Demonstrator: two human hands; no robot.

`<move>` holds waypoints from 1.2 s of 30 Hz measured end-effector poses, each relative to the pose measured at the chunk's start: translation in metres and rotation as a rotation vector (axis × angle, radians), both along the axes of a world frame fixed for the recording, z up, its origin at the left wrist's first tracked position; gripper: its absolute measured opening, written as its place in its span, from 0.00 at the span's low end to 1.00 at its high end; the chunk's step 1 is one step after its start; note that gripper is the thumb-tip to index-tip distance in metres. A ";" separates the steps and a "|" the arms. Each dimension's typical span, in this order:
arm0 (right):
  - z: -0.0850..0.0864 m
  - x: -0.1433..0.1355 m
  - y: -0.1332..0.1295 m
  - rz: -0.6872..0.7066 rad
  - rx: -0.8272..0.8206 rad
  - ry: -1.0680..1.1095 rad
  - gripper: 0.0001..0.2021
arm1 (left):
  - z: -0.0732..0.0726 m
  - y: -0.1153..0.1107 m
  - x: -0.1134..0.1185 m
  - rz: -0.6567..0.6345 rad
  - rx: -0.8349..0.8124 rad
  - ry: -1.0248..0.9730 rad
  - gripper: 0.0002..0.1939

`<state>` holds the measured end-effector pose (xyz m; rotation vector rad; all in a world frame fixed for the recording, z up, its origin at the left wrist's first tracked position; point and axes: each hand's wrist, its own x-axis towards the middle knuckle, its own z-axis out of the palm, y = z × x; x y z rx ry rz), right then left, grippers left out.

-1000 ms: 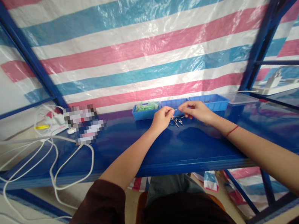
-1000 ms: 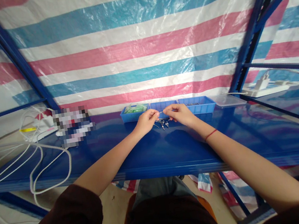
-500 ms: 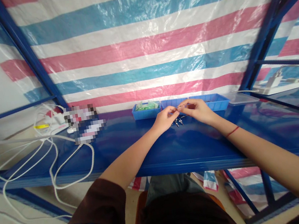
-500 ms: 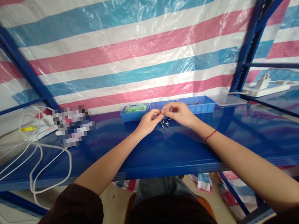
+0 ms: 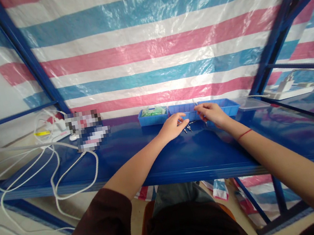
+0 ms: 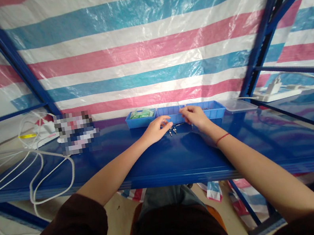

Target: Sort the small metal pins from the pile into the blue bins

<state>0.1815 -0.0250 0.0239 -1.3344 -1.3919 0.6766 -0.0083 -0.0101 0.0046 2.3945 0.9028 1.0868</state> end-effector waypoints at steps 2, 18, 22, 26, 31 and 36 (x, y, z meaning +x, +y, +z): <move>0.003 0.011 0.004 -0.156 -0.030 0.165 0.11 | 0.000 -0.002 -0.001 -0.042 0.042 0.070 0.13; 0.005 0.018 0.002 -0.170 -0.038 0.085 0.09 | -0.005 0.000 -0.003 -0.160 0.152 0.437 0.13; 0.001 0.012 0.003 -0.101 0.007 -0.035 0.11 | -0.005 0.001 -0.001 -0.165 0.171 0.413 0.11; 0.000 0.013 0.004 -0.077 0.037 -0.168 0.13 | -0.008 0.004 0.001 -0.201 0.160 0.349 0.09; 0.000 0.011 0.001 0.088 -0.019 -0.274 0.08 | -0.009 0.004 0.001 -0.156 0.173 0.330 0.13; 0.001 -0.004 -0.011 0.408 -0.117 -0.285 0.10 | -0.005 0.002 0.001 -0.054 0.147 0.238 0.13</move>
